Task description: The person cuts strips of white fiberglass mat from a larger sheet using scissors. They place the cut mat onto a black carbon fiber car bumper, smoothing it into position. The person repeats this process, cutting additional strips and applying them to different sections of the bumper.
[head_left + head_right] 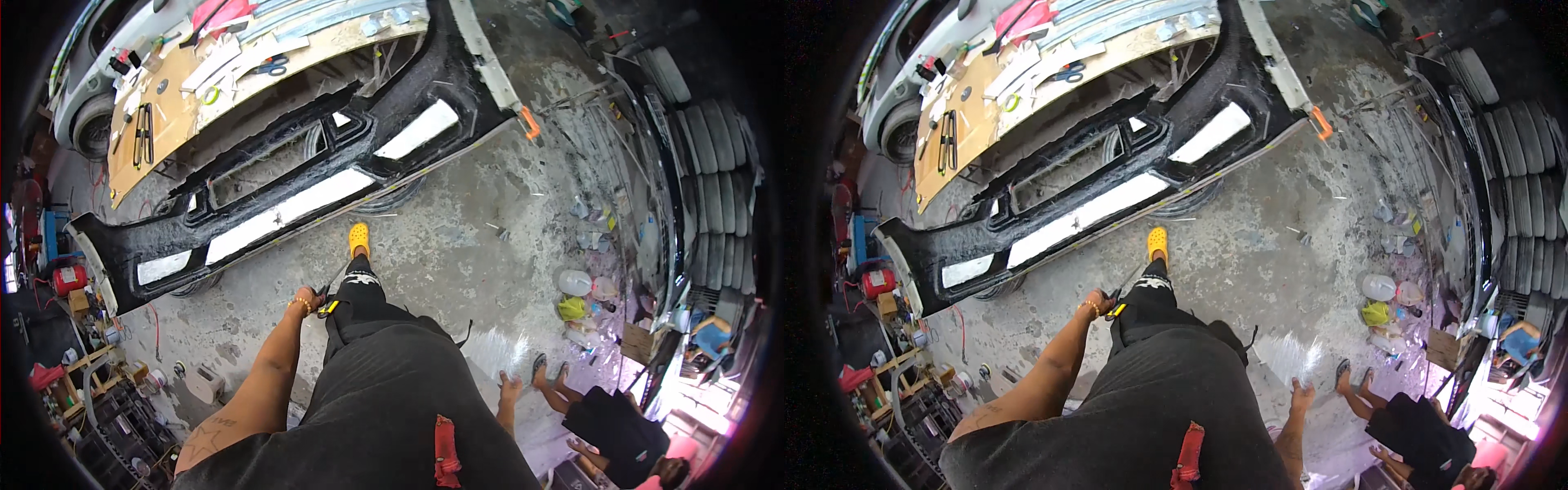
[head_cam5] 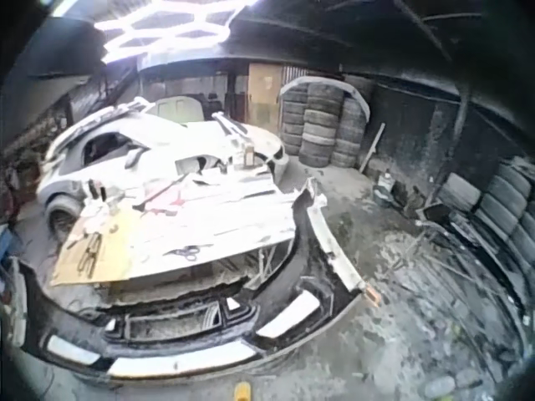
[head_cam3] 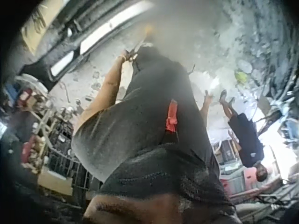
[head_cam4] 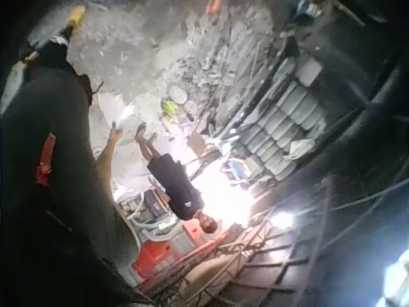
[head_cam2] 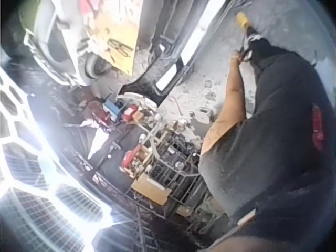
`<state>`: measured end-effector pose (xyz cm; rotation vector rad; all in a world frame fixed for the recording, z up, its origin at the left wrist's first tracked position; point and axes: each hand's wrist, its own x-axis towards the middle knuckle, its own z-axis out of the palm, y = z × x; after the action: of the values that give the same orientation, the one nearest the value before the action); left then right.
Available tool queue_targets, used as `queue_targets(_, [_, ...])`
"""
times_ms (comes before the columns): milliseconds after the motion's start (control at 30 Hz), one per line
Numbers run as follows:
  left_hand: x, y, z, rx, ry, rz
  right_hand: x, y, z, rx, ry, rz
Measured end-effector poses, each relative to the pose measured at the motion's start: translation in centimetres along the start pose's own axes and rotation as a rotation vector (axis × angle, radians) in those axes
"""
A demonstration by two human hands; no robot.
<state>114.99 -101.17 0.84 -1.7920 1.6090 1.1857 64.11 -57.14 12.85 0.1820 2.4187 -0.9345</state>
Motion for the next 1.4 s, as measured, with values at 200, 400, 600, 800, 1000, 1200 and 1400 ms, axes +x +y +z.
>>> queue_targets(200, [8.6, 2.2, -6.3, -0.138, -0.119, 0.041, -2.1, -11.3, 1.8, -0.112, 0.08, -0.081])
queue_targets(400, [12.7, 5.6, -7.6, -0.295, -0.187, 0.02, -4.5, -21.0, 5.8, -0.193, 0.016, -0.273])
queue_targets(600, [15.1, 6.5, -5.2, -0.275, -0.202, 0.089, -6.3, -27.8, 10.5, -0.239, -0.028, -0.209])
queue_targets(800, [16.1, 3.0, -5.0, -0.092, -0.291, 0.198, -4.8, -29.5, 12.7, -0.202, -0.106, -0.382])
queue_targets(1000, [16.9, 3.4, -10.1, -0.033, -0.257, -0.072, -5.0, -29.4, 13.8, -0.104, 0.005, -0.236])
queue_targets(1200, [18.9, 17.6, -15.4, 0.31, -0.042, 0.35, -5.5, -23.9, 13.8, 0.11, 0.167, -0.17])
queue_targets(1400, [15.6, 41.7, -20.0, 0.187, 0.022, 0.667, -3.6, -17.6, 11.1, 0.137, 0.194, -0.017])
